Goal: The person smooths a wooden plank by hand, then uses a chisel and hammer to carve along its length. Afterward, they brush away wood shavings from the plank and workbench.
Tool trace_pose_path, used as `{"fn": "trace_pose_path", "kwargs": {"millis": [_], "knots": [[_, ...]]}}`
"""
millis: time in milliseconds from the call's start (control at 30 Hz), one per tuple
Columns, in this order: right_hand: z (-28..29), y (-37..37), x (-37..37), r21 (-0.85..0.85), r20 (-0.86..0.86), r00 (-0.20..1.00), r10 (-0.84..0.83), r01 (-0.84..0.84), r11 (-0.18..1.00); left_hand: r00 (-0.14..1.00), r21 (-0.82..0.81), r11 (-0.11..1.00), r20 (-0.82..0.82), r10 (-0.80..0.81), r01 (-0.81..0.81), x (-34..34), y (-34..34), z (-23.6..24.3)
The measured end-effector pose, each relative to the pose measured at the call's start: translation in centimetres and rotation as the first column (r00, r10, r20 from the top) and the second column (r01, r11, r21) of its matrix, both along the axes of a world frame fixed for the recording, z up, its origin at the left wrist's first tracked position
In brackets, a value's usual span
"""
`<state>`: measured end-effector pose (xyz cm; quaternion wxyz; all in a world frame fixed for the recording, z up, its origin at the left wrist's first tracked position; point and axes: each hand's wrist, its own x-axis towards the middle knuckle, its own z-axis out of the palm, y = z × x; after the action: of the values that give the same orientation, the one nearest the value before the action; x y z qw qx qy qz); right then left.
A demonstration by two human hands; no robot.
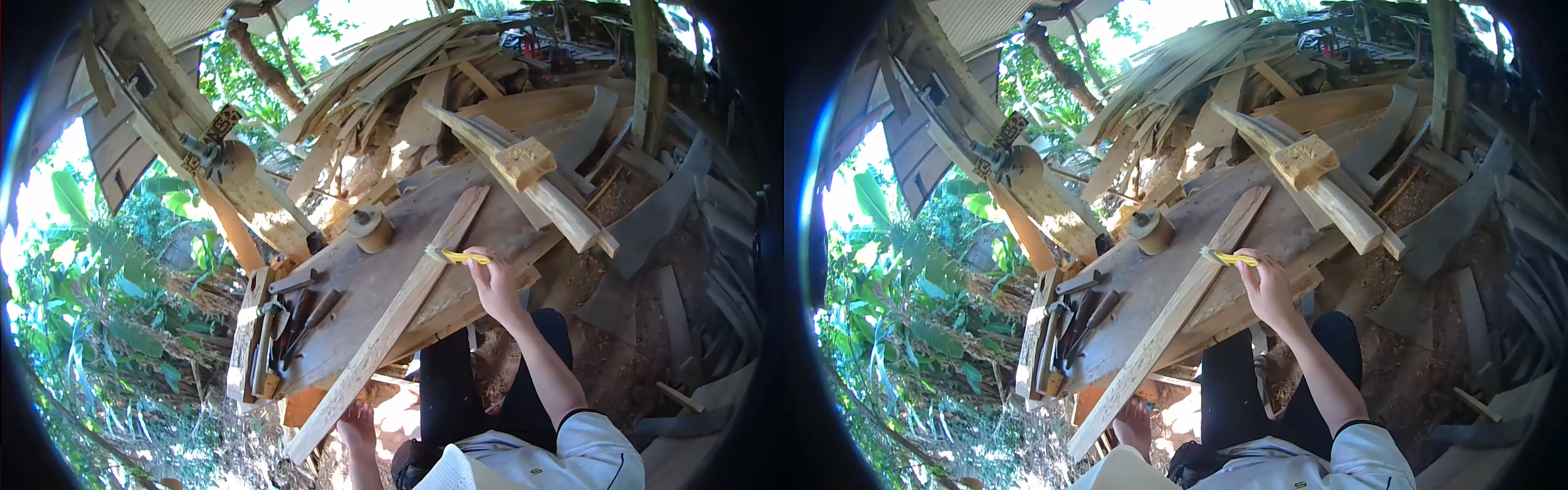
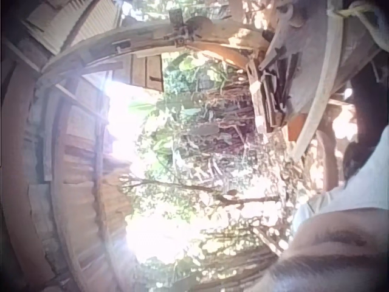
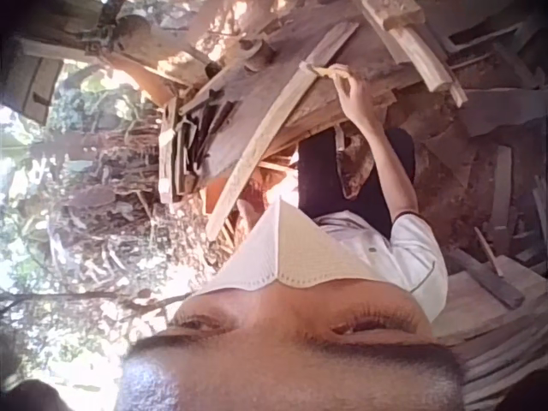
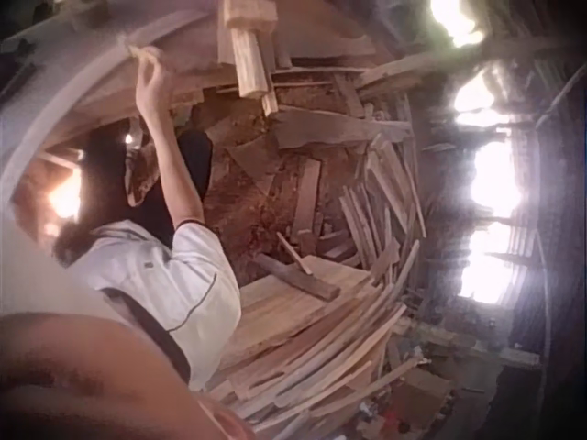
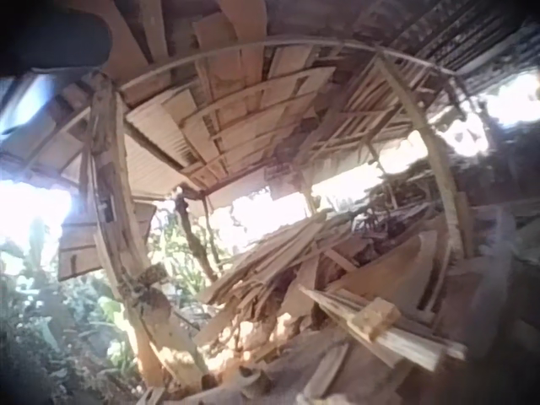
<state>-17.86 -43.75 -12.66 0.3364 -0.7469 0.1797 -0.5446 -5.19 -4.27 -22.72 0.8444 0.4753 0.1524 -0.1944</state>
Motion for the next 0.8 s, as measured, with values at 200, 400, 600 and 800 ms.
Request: {"fn": "trace_pose_path", "kwargs": {"millis": [200, 400, 600, 800], "knots": [[0.5, 0.8, -0.2, -0.191, -0.128, 0.981, -0.143, 0.117, 0.975, 0.920, 0.180, 0.976, 0.347, -0.180, 0.124, -0.3, 1.1, 0.1], [0.9, 12.5, 4.4, -0.234, -0.023, 0.974, 0.225, -0.224, 0.946, 0.906, 0.151, 0.988, 0.421, -0.047, -0.018, -1.5, 4.8, 1.0], [-0.3, 29.3, 7.8, -0.202, -0.274, 0.741, 0.613, -0.667, 0.717, 0.880, 0.257, 0.966, 0.464, -0.101, -0.025, -2.4, 0.6, -0.1], [0.9, 30.5, 7.8, -0.211, -0.184, 0.865, 0.466, -0.498, 0.841, 0.913, 0.162, 0.982, 0.407, 0.022, -0.097, -2.4, -1.0, -0.7]]}}
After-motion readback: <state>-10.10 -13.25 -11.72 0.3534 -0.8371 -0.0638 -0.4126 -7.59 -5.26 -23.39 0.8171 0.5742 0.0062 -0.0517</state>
